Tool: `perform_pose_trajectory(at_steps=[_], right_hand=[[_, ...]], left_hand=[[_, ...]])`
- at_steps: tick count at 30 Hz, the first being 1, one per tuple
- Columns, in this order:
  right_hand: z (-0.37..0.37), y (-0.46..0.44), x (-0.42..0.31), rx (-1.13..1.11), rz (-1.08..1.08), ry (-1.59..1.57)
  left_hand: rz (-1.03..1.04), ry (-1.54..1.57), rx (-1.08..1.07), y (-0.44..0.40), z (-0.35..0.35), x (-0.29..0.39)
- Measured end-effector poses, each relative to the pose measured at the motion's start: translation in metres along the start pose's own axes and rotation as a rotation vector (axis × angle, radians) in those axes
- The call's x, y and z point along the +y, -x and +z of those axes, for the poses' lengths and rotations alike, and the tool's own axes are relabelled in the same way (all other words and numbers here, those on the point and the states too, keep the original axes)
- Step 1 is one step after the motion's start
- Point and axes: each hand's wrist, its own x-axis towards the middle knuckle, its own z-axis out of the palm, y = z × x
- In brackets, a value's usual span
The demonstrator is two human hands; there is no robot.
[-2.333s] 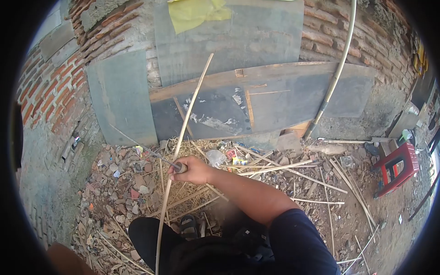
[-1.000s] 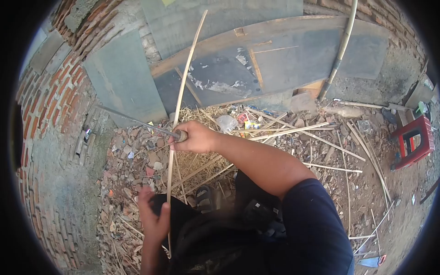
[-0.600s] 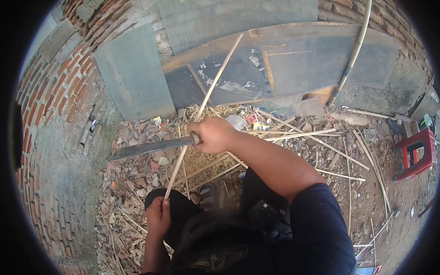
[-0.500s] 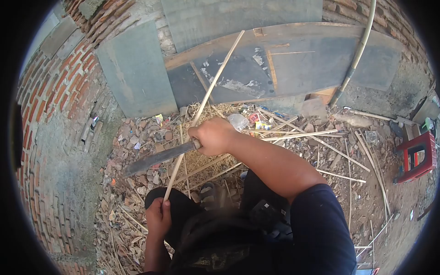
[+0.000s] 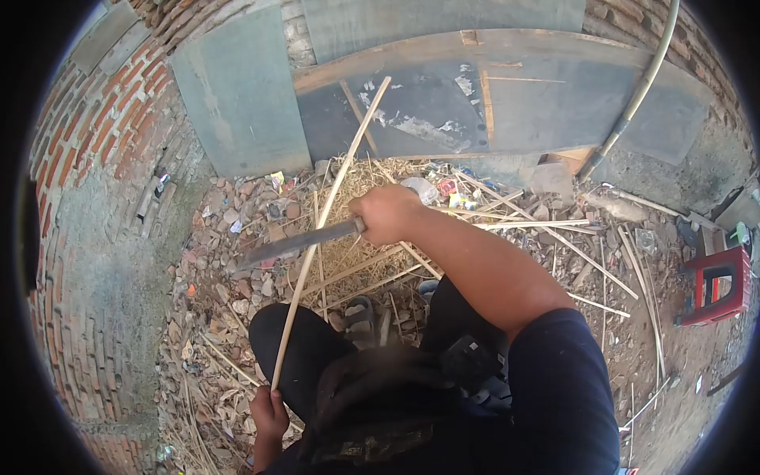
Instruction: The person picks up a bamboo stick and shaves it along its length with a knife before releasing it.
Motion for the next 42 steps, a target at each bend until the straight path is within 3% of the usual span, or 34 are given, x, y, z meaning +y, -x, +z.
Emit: perform_pose_trajectory(at_steps=[6,10,18,23,27,30,38,42], right_hand=[[0.004,-0.016,0.015,0.025,0.014,-0.058],[-0.014,-0.018,-0.004,-0.078,-0.073,0.131],[0.014,-0.041,0.050,0.068,0.083,-0.217],[-0.007,-0.026,0.041,0.020,-0.035,-0.035],[0.004,-0.032,0.078,0.126,0.207,-0.267],[0.002,-0.025,0.080,0.195,0.158,-0.281],[-0.013,-0.019,0.037,0.027,-0.102,0.024],[0.017,-0.045,0.085,0.208,0.230,-0.237]], left_hand=[[-0.084,-0.087,-0.076,0.001,-0.009,0.001],[-0.066,-0.102,-0.075,-0.003,-0.008,0.003],[-0.009,-0.070,-0.040,-0.004,-0.001,-0.014],[-0.016,0.012,-0.072,-0.010,-0.002,-0.013],[0.020,0.012,-0.011,-0.007,0.009,-0.020],[0.027,0.023,-0.037,-0.008,-0.001,-0.008],[0.015,0.032,-0.062,-0.010,0.002,-0.012],[0.011,0.014,-0.042,-0.008,0.004,-0.022]])
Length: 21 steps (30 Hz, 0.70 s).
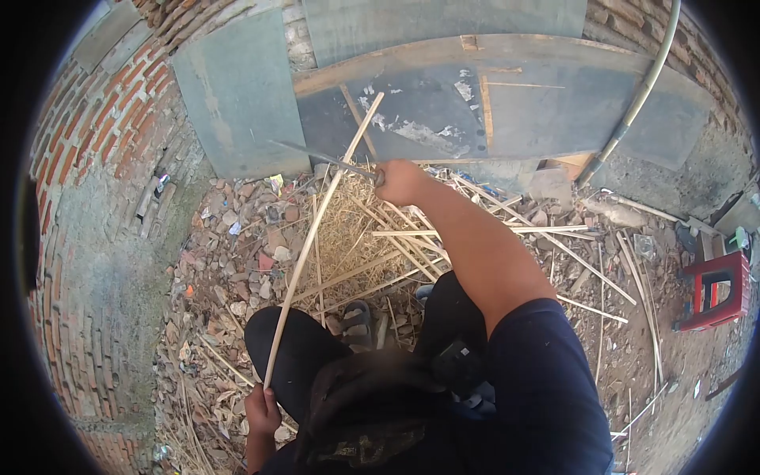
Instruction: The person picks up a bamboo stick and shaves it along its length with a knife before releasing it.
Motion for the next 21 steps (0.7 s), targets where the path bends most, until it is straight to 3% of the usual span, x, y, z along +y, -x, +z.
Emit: perform_pose_trajectory(at_steps=[4,10,15,18,21], right_hand=[[-0.007,0.009,-0.004,-0.027,-0.101,-0.006],[-0.026,0.040,-0.060,-0.248,-0.321,0.254],[-0.021,0.013,-0.010,-0.174,0.019,-0.093],[-0.021,0.014,0.004,-0.060,-0.019,0.073],[-0.032,0.021,0.002,-0.021,-0.067,-0.001]], left_hand=[[0.021,-0.117,-0.003,0.002,-0.010,0.003],[-0.016,-0.070,-0.009,0.000,-0.001,0.003],[0.006,-0.083,0.050,0.002,0.007,-0.007],[-0.002,-0.053,0.030,0.001,-0.001,-0.005],[-0.049,-0.011,0.002,0.000,-0.009,0.004]])
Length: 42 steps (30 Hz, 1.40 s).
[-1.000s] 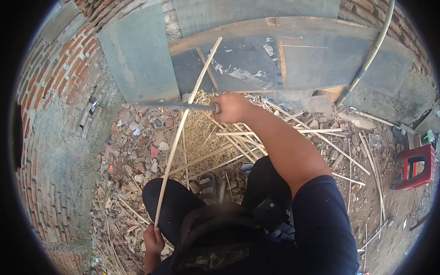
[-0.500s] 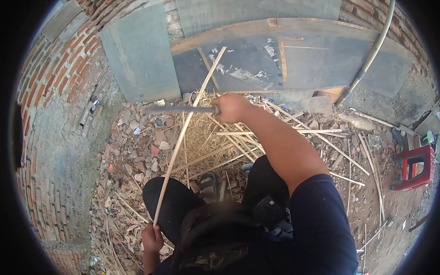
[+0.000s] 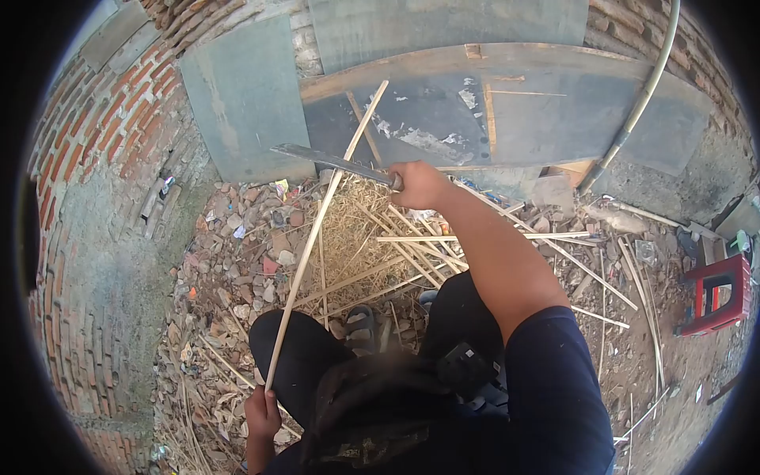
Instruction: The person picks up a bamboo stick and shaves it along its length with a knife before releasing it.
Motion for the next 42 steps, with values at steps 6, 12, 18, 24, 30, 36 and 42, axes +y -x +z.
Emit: perform_pose_trajectory(at_steps=[6,12,18,24,30,36,42], right_hand=[[-0.008,0.007,-0.001,0.239,-0.148,0.141],[-0.028,0.005,-0.007,0.452,-0.157,0.585],[-0.033,0.019,-0.056,-0.055,-0.071,0.511],[0.005,0.013,-0.085,-0.296,-0.204,0.459],[0.026,-0.015,-0.024,-0.093,0.070,0.123],[0.015,0.011,-0.066,-0.274,-0.184,0.374],[0.028,-0.014,-0.030,-0.294,0.001,0.100]], left_hand=[[-0.045,0.076,0.075,0.000,0.008,0.001],[-0.022,0.072,0.046,-0.003,0.007,-0.001],[0.007,-0.005,0.057,-0.004,0.009,-0.002],[-0.029,-0.019,0.032,-0.004,0.005,0.002],[-0.044,-0.012,-0.007,-0.002,0.003,-0.003],[-0.030,-0.135,-0.076,-0.008,-0.005,0.005],[-0.044,-0.074,0.046,-0.004,0.011,-0.006]])
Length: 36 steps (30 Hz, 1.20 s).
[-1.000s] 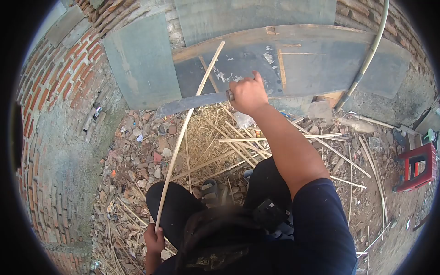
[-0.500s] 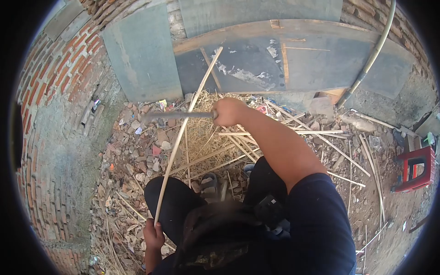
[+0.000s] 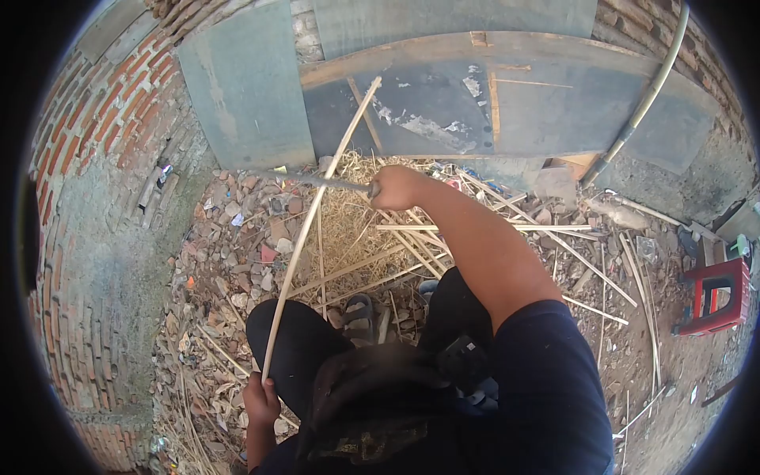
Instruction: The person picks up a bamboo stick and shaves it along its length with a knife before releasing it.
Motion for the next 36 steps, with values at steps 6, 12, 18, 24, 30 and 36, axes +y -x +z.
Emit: perform_pose_trajectory(at_steps=[6,12,18,24,30,36], right_hand=[[-0.002,0.006,0.012,0.055,0.016,0.036],[-0.006,0.024,-0.031,-0.096,-0.169,0.131],[0.004,-0.008,0.035,0.144,0.075,-0.128],[-0.015,0.026,-0.010,0.023,-0.092,0.064],[0.004,0.012,-0.004,-0.080,-0.073,0.013],[0.003,0.018,-0.031,-0.041,-0.113,0.136]], left_hand=[[0.060,-0.104,-0.067,-0.005,-0.022,0.015],[0.030,-0.011,-0.100,-0.011,-0.013,0.010],[0.023,-0.018,-0.069,-0.006,-0.017,0.003],[0.048,0.018,-0.093,0.001,-0.035,0.027],[0.040,0.089,-0.167,0.005,-0.023,0.027],[0.053,0.053,-0.198,0.003,-0.031,0.029]])
